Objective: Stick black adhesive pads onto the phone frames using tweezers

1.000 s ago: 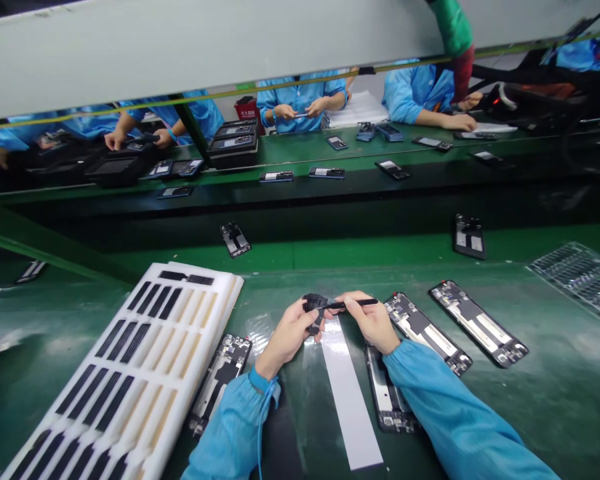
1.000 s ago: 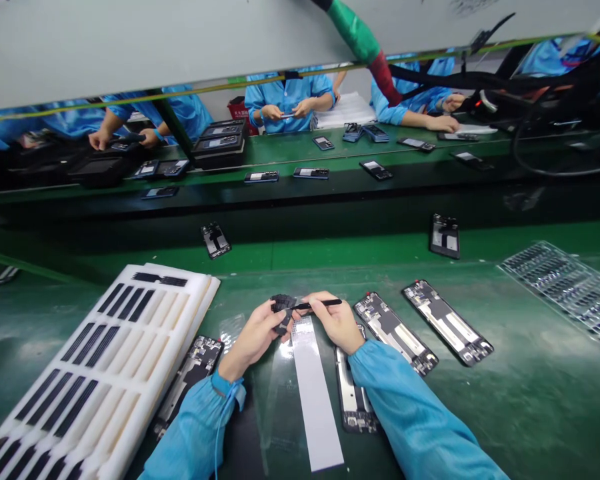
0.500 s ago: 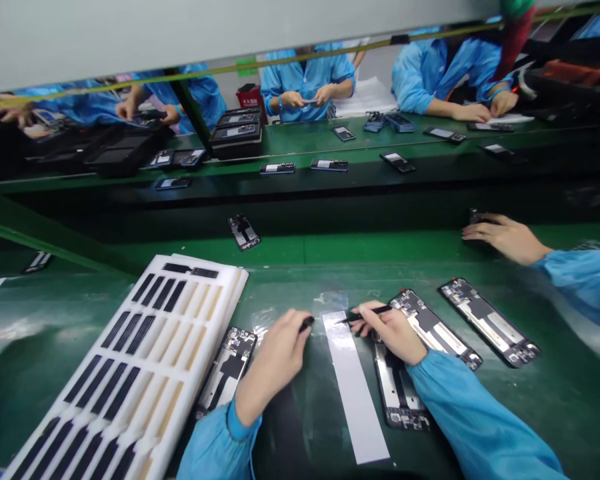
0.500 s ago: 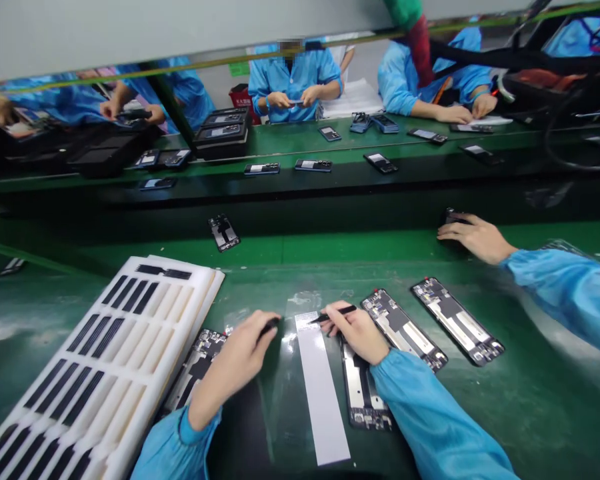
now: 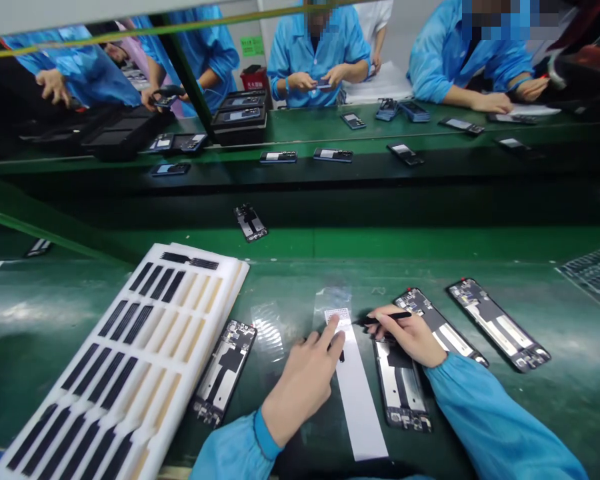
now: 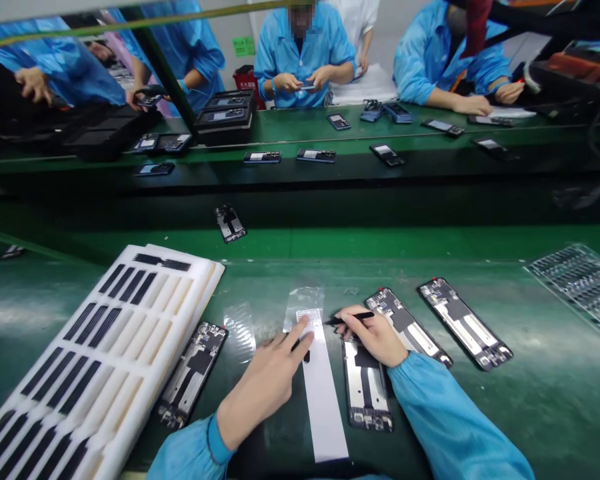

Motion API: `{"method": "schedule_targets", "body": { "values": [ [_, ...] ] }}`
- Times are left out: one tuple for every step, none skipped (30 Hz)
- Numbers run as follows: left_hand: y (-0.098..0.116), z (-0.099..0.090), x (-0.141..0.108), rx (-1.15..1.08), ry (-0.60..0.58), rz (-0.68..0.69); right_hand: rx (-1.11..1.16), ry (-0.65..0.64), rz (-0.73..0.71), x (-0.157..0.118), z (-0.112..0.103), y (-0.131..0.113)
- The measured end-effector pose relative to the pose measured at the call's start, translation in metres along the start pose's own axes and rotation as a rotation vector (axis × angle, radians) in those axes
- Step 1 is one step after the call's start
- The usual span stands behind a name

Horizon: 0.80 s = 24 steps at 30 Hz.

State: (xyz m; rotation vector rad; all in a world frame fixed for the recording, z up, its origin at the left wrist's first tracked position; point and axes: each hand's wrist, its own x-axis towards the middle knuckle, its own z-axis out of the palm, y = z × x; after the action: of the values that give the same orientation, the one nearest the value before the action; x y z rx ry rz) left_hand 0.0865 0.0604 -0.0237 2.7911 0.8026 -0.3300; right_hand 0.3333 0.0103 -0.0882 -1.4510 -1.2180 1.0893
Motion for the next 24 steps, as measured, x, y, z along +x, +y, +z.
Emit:
{"method": "schedule_targets", "body": {
  "values": [
    [0.001,0.0,0.002,0.006,-0.006,0.0,0.007,-0.01,-0.005,0.0,0.0,0.001],
    [0.002,0.0,0.004,0.012,-0.013,0.0,0.007,-0.025,-0.012,-0.001,0.0,0.001],
    [0.002,0.0,0.006,0.017,-0.02,0.0,0.004,-0.037,-0.019,-0.001,0.0,0.0],
    [0.003,0.0,0.008,0.021,-0.027,0.002,0.0,-0.047,-0.026,-0.001,0.001,0.0],
    [0.003,0.0,0.01,0.024,-0.032,0.003,-0.002,-0.052,-0.032,-0.001,0.001,-0.001],
    [0.003,0.001,0.011,0.027,-0.037,0.004,-0.004,-0.054,-0.037,-0.002,0.0,-0.001],
    [0.003,0.001,0.012,0.027,-0.04,0.006,-0.005,-0.056,-0.042,-0.002,0.0,-0.001],
    [0.002,0.002,0.012,0.025,-0.039,0.008,-0.006,-0.057,-0.049,-0.002,0.0,0.0],
    [0.002,0.003,0.012,0.024,-0.036,0.01,-0.006,-0.06,-0.056,-0.002,0.0,0.001],
    [0.002,0.004,0.012,0.024,-0.031,0.012,-0.005,-0.065,-0.061,-0.002,-0.001,0.002],
    [0.001,0.006,0.012,0.026,-0.025,0.014,-0.006,-0.07,-0.066,-0.002,-0.001,0.003],
    [0.001,0.007,0.012,0.031,-0.02,0.015,-0.008,-0.074,-0.072,-0.002,-0.001,0.004],
    [0.0,0.008,0.012,0.036,-0.016,0.016,-0.011,-0.077,-0.078,-0.002,-0.001,0.004],
    [0.0,0.008,0.012,0.042,-0.012,0.017,-0.016,-0.082,-0.085,-0.002,-0.002,0.004],
    [0.0,0.009,0.013,0.047,-0.011,0.019,-0.024,-0.085,-0.09,-0.001,-0.002,0.004],
    [0.0,0.009,0.013,0.052,-0.011,0.022,-0.031,-0.087,-0.096,-0.001,-0.002,0.003],
    [0.0,0.008,0.014,0.058,-0.013,0.026,-0.038,-0.09,-0.104,-0.001,-0.002,0.002],
    [0.001,0.008,0.015,0.065,-0.014,0.029,-0.046,-0.094,-0.112,-0.001,-0.003,0.001],
    [0.001,0.008,0.016,0.072,-0.014,0.033,-0.055,-0.099,-0.119,-0.001,-0.003,-0.001],
    [0.002,0.007,0.016,0.081,-0.014,0.035,-0.062,-0.108,-0.123,-0.001,-0.004,-0.002],
    [0.003,0.008,0.017,0.091,-0.015,0.038,-0.067,-0.119,-0.124,0.0,-0.005,-0.004],
    [0.004,0.008,0.017,0.102,-0.014,0.038,-0.069,-0.131,-0.118,0.001,-0.005,-0.007],
    [0.005,0.008,0.017,0.114,-0.014,0.039,-0.068,-0.145,-0.104,0.003,-0.006,-0.009],
    [0.006,0.009,0.017,0.125,-0.016,0.04,-0.068,-0.163,-0.088,0.005,-0.006,-0.011]
  ]
}}
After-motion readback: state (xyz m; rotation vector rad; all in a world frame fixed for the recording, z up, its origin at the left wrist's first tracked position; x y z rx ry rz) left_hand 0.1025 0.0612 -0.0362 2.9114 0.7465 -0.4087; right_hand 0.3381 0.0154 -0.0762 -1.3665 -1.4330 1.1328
